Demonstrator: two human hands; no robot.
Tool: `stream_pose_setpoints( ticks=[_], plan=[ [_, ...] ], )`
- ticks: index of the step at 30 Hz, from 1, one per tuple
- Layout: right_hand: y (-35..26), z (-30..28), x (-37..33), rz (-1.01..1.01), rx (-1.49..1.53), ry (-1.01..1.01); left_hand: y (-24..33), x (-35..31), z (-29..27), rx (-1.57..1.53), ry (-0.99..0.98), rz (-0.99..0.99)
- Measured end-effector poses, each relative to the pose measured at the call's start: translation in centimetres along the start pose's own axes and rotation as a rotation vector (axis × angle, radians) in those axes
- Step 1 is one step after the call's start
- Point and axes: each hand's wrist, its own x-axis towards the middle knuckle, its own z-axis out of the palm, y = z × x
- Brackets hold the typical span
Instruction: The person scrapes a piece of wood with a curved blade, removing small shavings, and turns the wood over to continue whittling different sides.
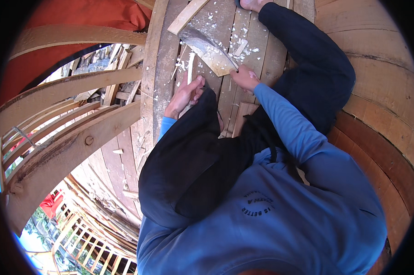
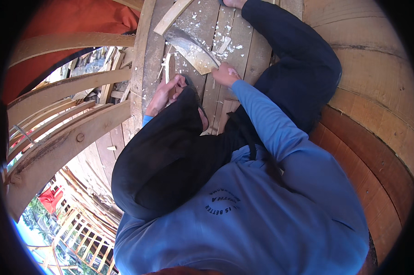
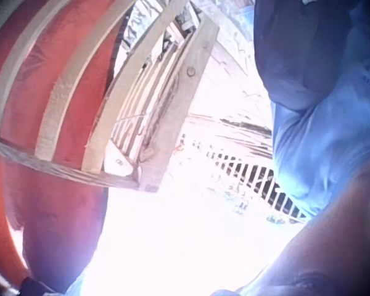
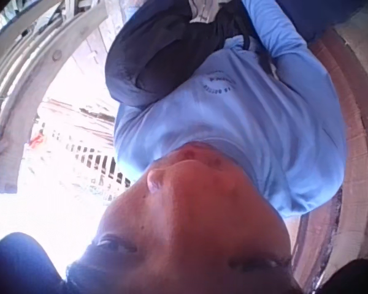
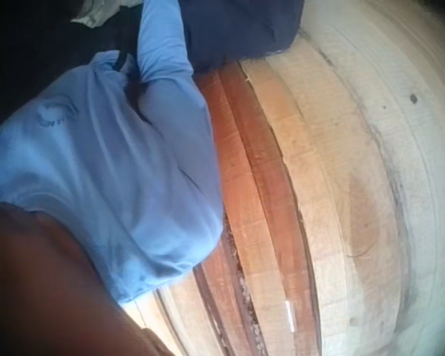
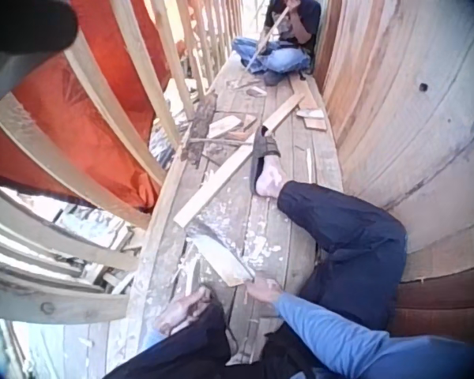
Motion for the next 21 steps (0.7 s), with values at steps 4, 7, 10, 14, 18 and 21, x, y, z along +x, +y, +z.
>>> stream_pose_setpoints(
  ticks=[4, 7, 10, 14, 18, 21],
  plan=[
    [-2.1, -2.3, -2.9, -0.046, 0.050, -0.214, 1.0, -0.7, -1.5, -0.014, -0.049, 0.254],
    [-2.2, -2.8, -3.1, 0.009, 0.081, -0.196, 1.8, -0.5, -2.0, 0.030, 0.090, 0.207],
    [-2.4, -3.0, -2.9, 0.026, 0.130, -0.117, 2.9, -0.2, -1.8, 0.035, 0.182, 0.138],
    [-2.3, -3.4, -2.1, 0.005, 0.224, -0.099, 2.6, 0.9, -1.9, 0.091, 0.229, 0.180],
    [-2.4, -3.9, -1.6, 0.006, 0.295, -0.115, 1.9, 1.6, -1.8, 0.179, 0.258, 0.195],
    [-3.0, -4.6, -1.7, -0.026, 0.314, -0.115, 2.4, 1.6, -1.4, 0.186, 0.252, 0.176]
  ],
)
